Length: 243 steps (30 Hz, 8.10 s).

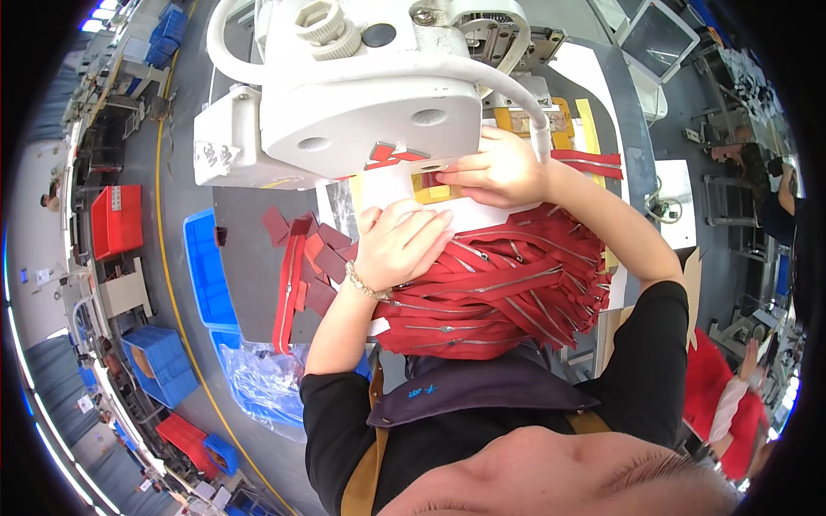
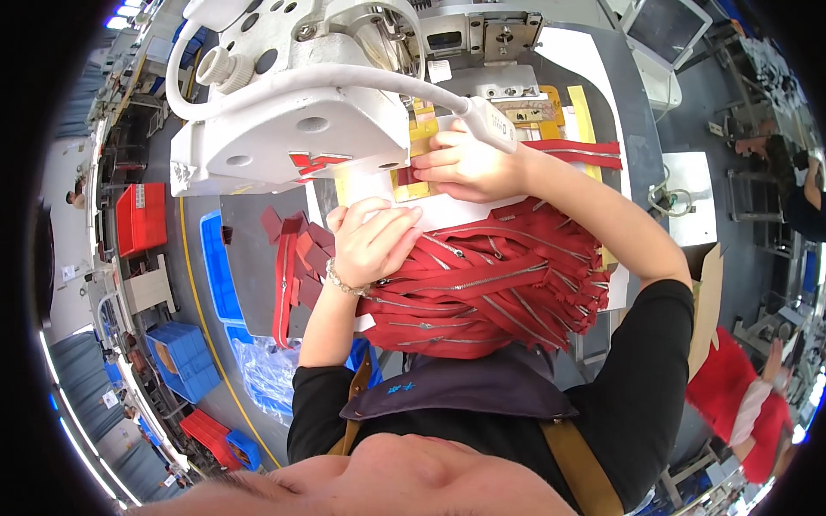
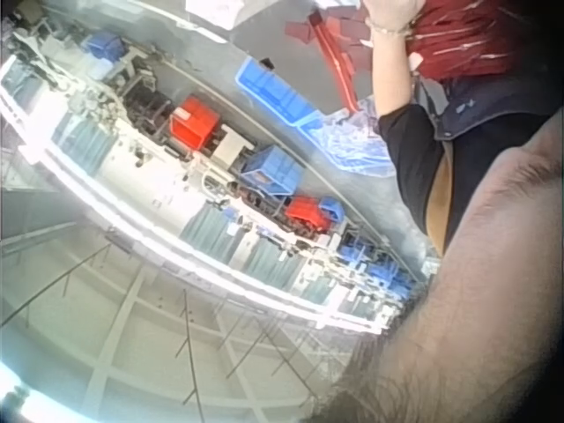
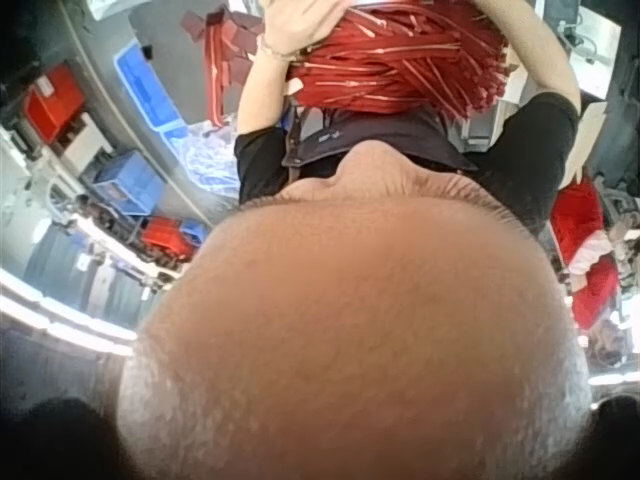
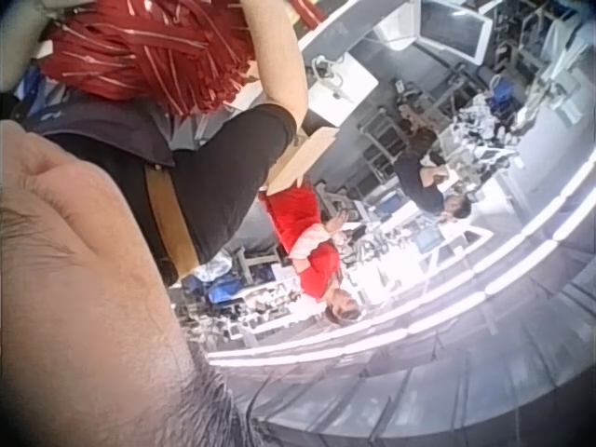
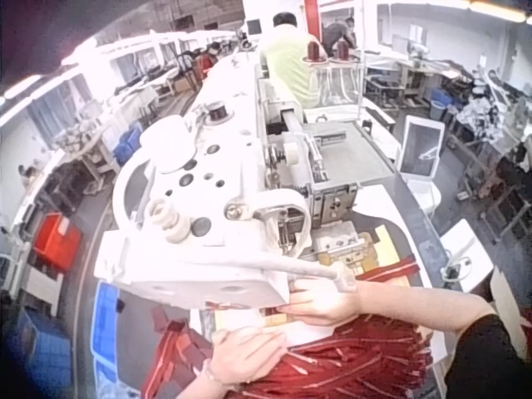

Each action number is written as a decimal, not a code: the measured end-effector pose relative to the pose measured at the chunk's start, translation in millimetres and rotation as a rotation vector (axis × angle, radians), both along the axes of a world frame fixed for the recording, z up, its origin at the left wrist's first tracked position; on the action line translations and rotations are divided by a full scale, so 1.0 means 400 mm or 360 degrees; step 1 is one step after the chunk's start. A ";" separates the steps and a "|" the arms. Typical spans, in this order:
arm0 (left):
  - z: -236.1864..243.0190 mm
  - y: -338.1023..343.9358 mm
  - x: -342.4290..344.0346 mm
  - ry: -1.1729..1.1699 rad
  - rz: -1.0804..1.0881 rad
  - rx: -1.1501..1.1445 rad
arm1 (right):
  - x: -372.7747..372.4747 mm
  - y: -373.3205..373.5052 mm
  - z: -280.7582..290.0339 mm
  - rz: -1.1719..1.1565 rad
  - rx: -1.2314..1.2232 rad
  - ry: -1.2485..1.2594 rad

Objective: Sewing small leather patches onto the ends of red zippers using an industrial sewing machine.

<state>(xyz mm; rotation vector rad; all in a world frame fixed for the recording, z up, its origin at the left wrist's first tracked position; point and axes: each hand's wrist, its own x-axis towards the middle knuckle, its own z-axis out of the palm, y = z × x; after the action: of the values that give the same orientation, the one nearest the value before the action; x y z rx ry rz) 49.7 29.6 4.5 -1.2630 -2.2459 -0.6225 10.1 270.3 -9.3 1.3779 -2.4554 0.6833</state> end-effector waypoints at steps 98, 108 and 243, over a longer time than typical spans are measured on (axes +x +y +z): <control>-0.031 -0.018 0.006 -0.0840 -0.0221 -0.0252 | 0.079 0.059 0.012 -0.0501 -0.0232 -0.0531; -0.087 -0.024 0.019 -0.1105 -0.0377 -0.0166 | 0.078 0.087 -0.040 -0.0425 -0.0175 -0.0294; 0.005 0.034 0.009 -0.1096 -0.0236 -0.0371 | 0.083 0.084 -0.016 -0.0440 -0.0132 -0.0294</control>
<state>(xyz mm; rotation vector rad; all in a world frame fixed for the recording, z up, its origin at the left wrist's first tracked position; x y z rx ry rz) 53.4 43.2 6.4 -1.5022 -2.8606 -0.9935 43.2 304.0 -15.7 0.9579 -2.6551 0.8663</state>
